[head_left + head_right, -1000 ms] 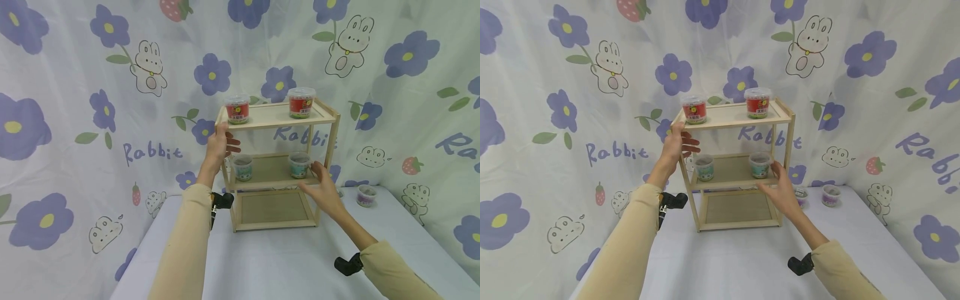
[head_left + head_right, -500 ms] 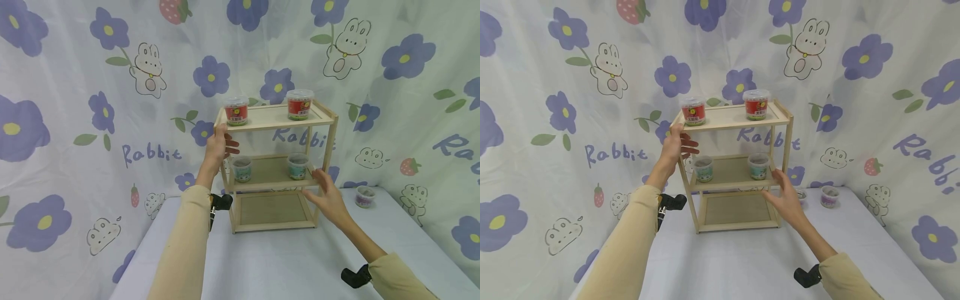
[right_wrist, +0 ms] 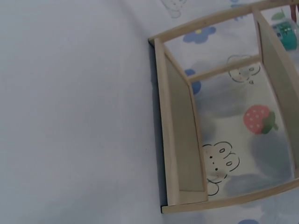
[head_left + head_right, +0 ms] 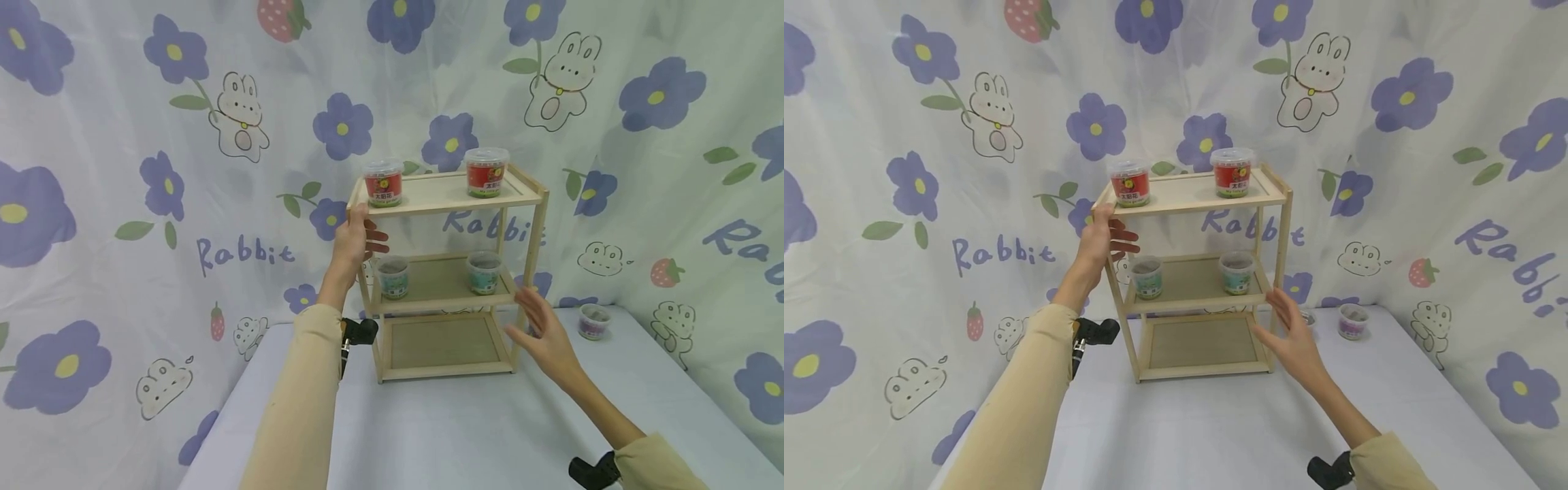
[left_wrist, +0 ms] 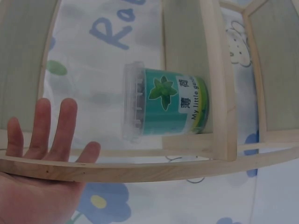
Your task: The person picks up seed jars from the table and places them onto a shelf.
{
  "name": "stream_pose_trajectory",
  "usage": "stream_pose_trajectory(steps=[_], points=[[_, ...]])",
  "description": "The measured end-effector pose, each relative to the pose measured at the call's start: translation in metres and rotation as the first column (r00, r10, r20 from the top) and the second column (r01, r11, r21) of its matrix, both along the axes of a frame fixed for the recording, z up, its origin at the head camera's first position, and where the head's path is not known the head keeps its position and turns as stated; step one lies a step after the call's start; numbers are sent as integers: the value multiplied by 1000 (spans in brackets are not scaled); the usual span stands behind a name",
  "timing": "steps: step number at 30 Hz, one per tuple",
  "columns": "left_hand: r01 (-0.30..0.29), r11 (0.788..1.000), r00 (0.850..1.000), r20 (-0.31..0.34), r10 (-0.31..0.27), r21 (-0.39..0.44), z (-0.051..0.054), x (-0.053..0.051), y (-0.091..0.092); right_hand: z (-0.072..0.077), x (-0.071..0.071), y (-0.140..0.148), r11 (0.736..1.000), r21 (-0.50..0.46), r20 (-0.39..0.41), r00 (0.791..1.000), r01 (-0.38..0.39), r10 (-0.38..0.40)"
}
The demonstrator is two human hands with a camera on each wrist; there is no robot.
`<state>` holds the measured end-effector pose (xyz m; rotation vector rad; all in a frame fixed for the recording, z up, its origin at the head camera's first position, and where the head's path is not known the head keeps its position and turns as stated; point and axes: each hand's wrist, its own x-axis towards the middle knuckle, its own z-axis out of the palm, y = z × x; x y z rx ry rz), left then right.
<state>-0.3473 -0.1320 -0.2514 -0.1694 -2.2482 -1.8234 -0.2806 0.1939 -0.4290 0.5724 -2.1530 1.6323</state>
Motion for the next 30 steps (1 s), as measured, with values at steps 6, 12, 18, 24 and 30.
stream_pose_trajectory(steps=[6, 12, 18, 24, 30], points=[[4, 1000, 1000, 6, -4, -2, 0, 0, 1, -8, 6, 7, 1000, -11, 5, 1000, 13, -13], [7, 1000, 1000, 5, -7, 0, -1, -1, 0, -19, 8, 15, 999, 19, 13, 999, 35, -35], [13, 1000, 1000, -3, -12, 7, -2, -1, -2, -26, 10, 22, 998, 35, 42, 998, 53, -55], [12, 1000, 1000, 3, -12, -3, -1, 1, -2, -33, 10, 25, 997, 35, 53, 996, 66, -68], [17, 1000, 1000, -1, -17, 0, 0, 1, -1, -39, 8, 31, 997, 18, 49, 996, 72, -73]])
